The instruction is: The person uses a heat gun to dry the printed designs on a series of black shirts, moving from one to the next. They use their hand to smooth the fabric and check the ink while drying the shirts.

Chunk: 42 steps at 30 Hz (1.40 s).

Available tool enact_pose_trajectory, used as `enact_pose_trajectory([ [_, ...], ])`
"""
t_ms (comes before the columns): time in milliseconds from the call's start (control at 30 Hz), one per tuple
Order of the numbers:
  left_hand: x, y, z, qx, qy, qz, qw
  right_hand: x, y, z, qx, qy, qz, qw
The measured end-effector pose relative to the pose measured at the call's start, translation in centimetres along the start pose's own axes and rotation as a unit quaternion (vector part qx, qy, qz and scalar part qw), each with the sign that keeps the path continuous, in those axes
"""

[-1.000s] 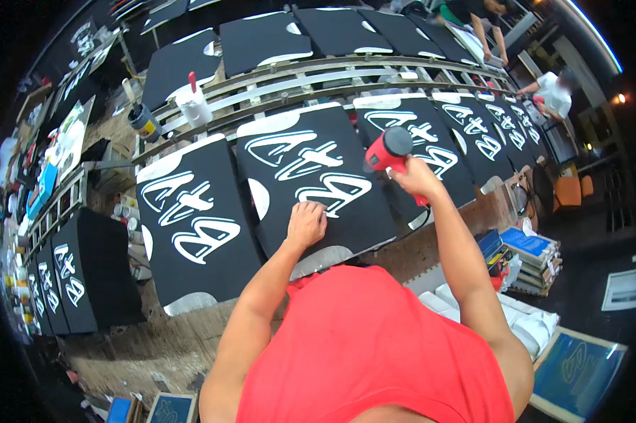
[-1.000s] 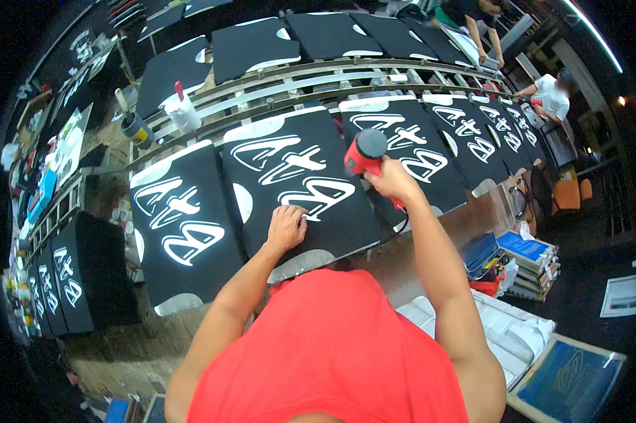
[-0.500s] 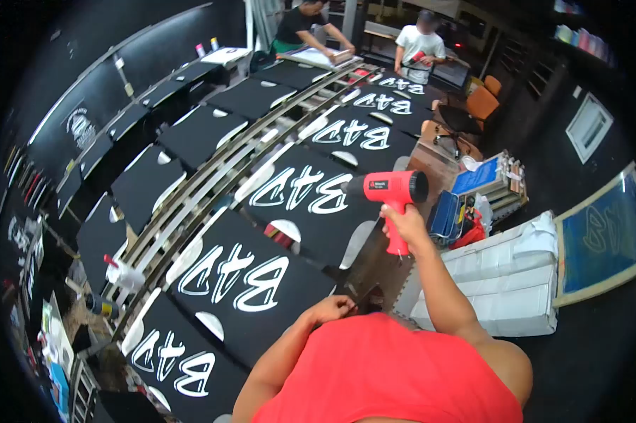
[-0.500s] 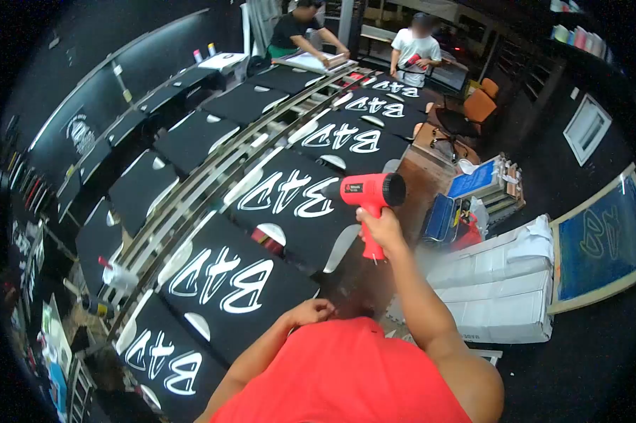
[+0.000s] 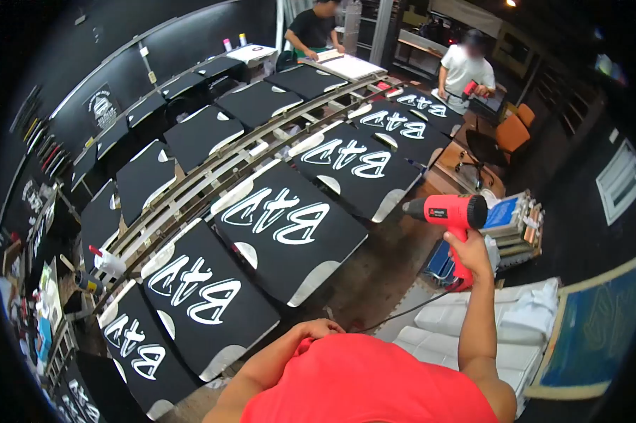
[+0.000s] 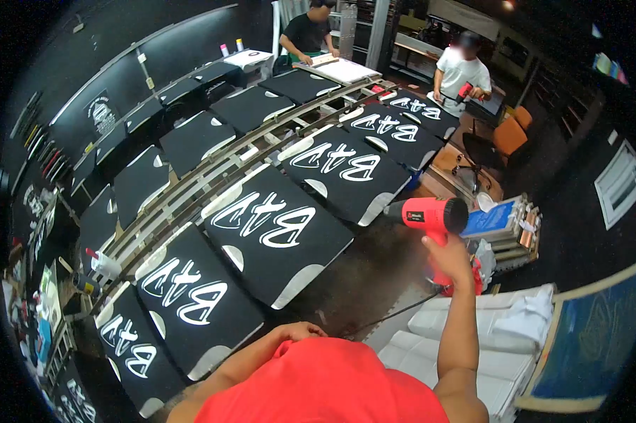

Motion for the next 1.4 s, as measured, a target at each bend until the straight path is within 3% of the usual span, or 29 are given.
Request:
enact_pose_trajectory([
  [100, 2.2, -3.4, 0.9, 0.063, -0.088, -0.062, 0.992, 3.6, -1.9, 3.1, -0.006, 0.032, 0.031, 0.999],
  [200, 2.8, -4.3, 3.3, 0.021, -0.132, -0.075, 0.988, 7.7, -2.8, 5.5, -0.061, 0.08, 0.072, 0.992],
  [267, 0.7, -4.7, 5.7, -0.004, -0.18, -0.075, 0.981, 10.7, -3.6, 6.4, -0.069, 0.03, 0.225, 0.971],
  [300, 0.2, -4.0, 7.1, 0.002, -0.231, -0.115, 0.966, 11.1, -1.6, 5.8, -0.094, 0.04, 0.239, 0.966],
  [333, -0.8, -3.1, 8.6, -0.011, -0.276, -0.108, 0.955, 11.4, 0.4, 5.4, -0.121, 0.047, 0.253, 0.959],
  [367, -2.1, -2.3, 10.6, 0.003, -0.301, -0.102, 0.948, 12.5, 0.2, 4.5, -0.122, 0.007, 0.342, 0.932],
  [400, -4.3, -2.0, 12.6, 0.012, -0.348, -0.062, 0.935, 13.4, 0.5, 3.5, -0.118, 0.026, 0.349, 0.929],
  [433, -4.9, 0.1, 15.0, 0.046, -0.412, -0.078, 0.907, 14.6, 0.2, 2.4, -0.114, 0.073, 0.264, 0.955],
  [467, -7.7, 0.3, 16.6, 0.015, -0.459, -0.031, 0.888, 15.7, 0.1, 1.4, -0.112, 0.116, 0.177, 0.971],
  [533, -11.7, 2.9, 20.0, 0.063, -0.55, 0.061, 0.83, 16.5, 3.2, -2.4, -0.113, 0.169, 0.179, 0.962],
  [600, -15.1, 4.7, 22.5, 0.086, -0.566, 0.257, 0.779, 17.9, 5.6, -7.0, -0.047, 0.24, 0.195, 0.95],
  [633, -16.2, 6.0, 23.5, 0.119, -0.61, 0.25, 0.742, 18.9, 5.8, -9.3, -0.063, 0.259, 0.119, 0.957],
  [700, -17.8, 7.5, 25.1, 0.162, -0.576, 0.344, 0.723, 20.8, 7.9, -14.6, -0.061, 0.258, 0.332, 0.905],
  [733, -18.1, 8.3, 26.0, 0.183, -0.55, 0.393, 0.714, 22.4, 7.5, -17.2, -0.122, 0.283, 0.227, 0.924],
  [800, -19.1, 8.9, 27.3, 0.167, -0.526, 0.423, 0.719, 23.4, 9.5, -21.8, -0.128, 0.309, 0.237, 0.912],
  [867, -18.9, 10.7, 29.4, 0.124, -0.551, 0.407, 0.717, 23.0, 12.8, -25.9, -0.117, 0.361, 0.153, 0.913],
  [933, -19.0, 11.8, 30.6, 0.123, -0.609, 0.371, 0.69, 23.4, 14.4, -29.9, -0.132, 0.378, 0.155, 0.903],
  [1000, -19.6, 11.0, 30.7, 0.136, -0.555, 0.398, 0.717, 24.6, 14.6, -33.8, -0.124, 0.367, 0.253, 0.886],
  [1100, -19.0, 12.0, 31.3, 0.143, -0.497, 0.445, 0.731, 25.3, 16.4, -37.6, -0.119, 0.409, 0.278, 0.861],
  [1267, -18.4, 12.2, 31.5, 0.123, -0.517, 0.432, 0.729, 27.5, 17.4, -43.9, -0.144, 0.384, 0.4, 0.82],
  [1400, -18.4, 12.0, 31.7, 0.119, -0.516, 0.437, 0.727, 27.4, 18.8, -46.7, -0.127, 0.47, 0.257, 0.835],
])
Point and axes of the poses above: each hand's wrist, its own x-axis towards the middle knuckle, its own z-axis out of the back of the hand, y = z × x, the point moved 5 cm from there along x, towards the middle knuckle, and after that the axes turned 8 degrees about z, right-handed, at the moved point
